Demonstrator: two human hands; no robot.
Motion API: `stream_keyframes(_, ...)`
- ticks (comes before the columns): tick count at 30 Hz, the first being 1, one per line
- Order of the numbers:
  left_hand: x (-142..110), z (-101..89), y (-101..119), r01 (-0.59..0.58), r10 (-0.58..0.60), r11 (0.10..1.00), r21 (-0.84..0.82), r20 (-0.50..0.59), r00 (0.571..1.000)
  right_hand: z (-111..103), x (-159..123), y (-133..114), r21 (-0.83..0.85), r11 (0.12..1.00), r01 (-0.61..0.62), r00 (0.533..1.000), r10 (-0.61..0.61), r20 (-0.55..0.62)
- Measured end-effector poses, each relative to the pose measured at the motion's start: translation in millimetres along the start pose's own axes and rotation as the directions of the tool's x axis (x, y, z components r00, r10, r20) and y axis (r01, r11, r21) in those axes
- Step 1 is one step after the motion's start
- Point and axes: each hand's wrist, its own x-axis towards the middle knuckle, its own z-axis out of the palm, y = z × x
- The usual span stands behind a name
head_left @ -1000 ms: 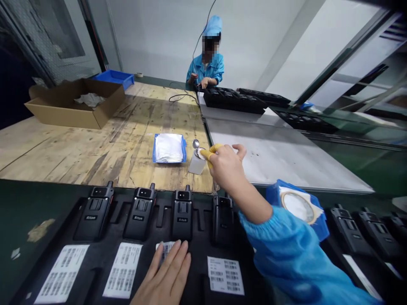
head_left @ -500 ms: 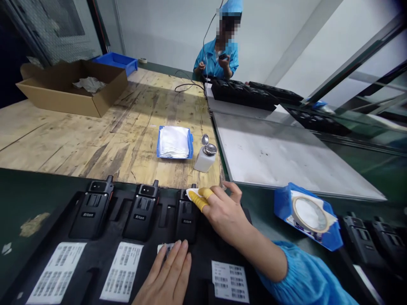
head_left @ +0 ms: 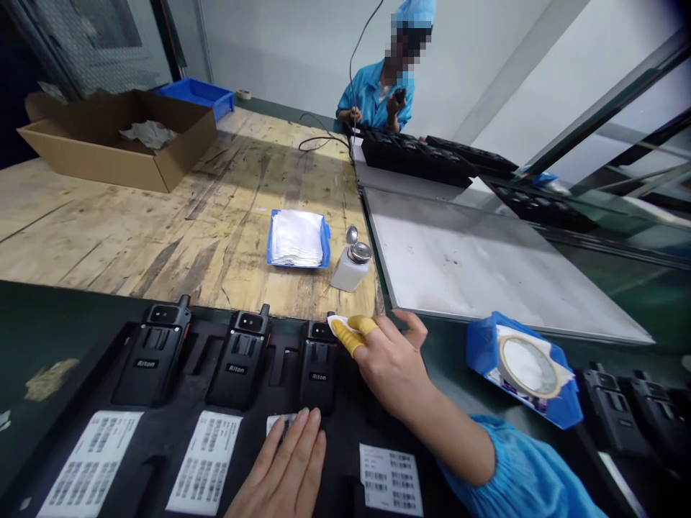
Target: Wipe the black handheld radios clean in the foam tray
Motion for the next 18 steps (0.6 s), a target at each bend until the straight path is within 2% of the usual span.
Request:
stream_keyframes(7,4,-3.5,-2,-0.043,0.043,0.999,-0.003,0.012,0.999,5,13,-18,0.047,0.996,0.076,0.997,-0.076,-0.016)
stream_keyframes(15,2,0.1,-1,-0.021,0.022,1.000,0.016,-0.027,0.999,-3,-10,0,-0.004,1.000,-0.001,1.000,0.001,0.025)
stream_keyframes(18,2,-0.7,-2,-0.036,0.036,0.999,0.013,-0.027,0.999,-8,-8,1,-0.051,0.998,-0.046,0.999,0.046,0.013)
